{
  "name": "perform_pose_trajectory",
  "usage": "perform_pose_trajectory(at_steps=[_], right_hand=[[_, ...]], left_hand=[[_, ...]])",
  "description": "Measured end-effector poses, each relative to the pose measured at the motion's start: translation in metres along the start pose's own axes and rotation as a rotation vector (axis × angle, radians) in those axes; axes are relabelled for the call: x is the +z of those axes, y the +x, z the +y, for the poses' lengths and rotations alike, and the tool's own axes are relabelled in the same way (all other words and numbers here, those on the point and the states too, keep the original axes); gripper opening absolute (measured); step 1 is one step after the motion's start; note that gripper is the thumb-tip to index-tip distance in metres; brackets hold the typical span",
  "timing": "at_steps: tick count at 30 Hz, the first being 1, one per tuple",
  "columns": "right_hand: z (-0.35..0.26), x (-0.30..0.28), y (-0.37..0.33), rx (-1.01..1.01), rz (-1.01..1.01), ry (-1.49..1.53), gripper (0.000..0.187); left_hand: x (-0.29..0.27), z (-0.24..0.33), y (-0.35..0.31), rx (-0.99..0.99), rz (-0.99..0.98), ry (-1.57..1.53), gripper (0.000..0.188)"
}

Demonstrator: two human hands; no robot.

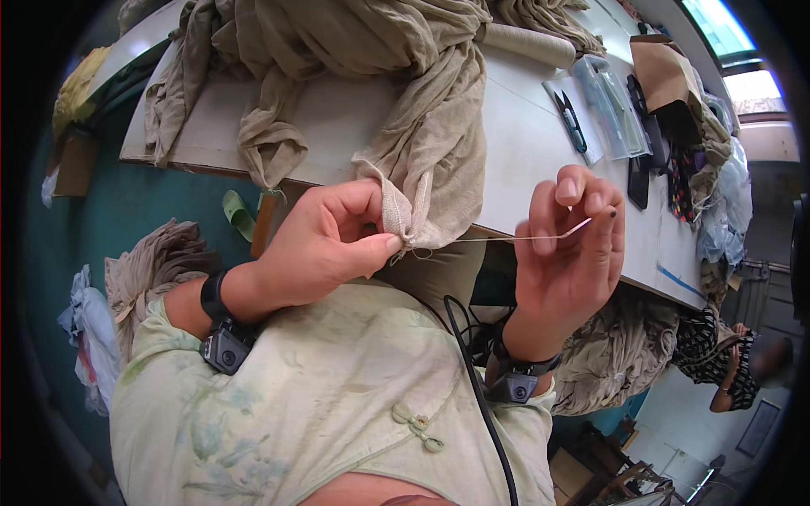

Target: Hand-sewing a piece of tan fabric using a needle and thread.

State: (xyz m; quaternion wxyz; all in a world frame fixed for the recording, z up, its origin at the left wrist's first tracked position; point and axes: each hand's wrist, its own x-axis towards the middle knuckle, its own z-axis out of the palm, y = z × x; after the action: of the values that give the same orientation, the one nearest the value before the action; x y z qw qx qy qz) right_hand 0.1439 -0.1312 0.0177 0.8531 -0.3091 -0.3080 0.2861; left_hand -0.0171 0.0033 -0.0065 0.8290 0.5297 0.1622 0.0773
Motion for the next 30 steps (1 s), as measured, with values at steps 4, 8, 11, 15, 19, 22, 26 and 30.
perform_pose_trajectory(at_steps=[4,8,11,15,19,22,26,30], right_hand=[[-0.034,-0.022,0.001,0.221,-0.192,0.408,0.021],[-0.057,-0.058,0.003,0.062,0.092,0.299,0.018],[-0.066,-0.079,0.003,-0.103,0.204,0.304,0.009],[-0.065,-0.097,0.001,-0.192,0.255,0.171,0.008],[-0.067,-0.113,0.002,-0.312,0.395,0.029,0.011],[-0.066,-0.115,0.005,-0.347,0.433,-0.039,0.014],[-0.06,-0.11,0.007,-0.333,0.45,-0.179,0.017],[-0.032,-0.068,-0.003,-0.124,0.37,-0.52,0.011]], left_hand=[[-0.008,0.002,-0.002,-0.035,0.027,0.001,0.01],[-0.009,0.004,-0.002,-0.032,0.002,-0.036,0.008],[-0.01,0.004,-0.002,-0.03,-0.008,-0.036,0.008],[-0.008,0.006,-0.003,-0.065,0.01,-0.044,0.007],[-0.01,0.004,-0.004,-0.045,0.014,-0.032,0.007],[-0.009,0.003,-0.005,-0.032,0.028,-0.069,0.007],[-0.01,0.005,-0.005,-0.054,0.024,-0.081,0.009],[-0.013,0.006,-0.004,-0.081,-0.005,-0.087,0.011]])
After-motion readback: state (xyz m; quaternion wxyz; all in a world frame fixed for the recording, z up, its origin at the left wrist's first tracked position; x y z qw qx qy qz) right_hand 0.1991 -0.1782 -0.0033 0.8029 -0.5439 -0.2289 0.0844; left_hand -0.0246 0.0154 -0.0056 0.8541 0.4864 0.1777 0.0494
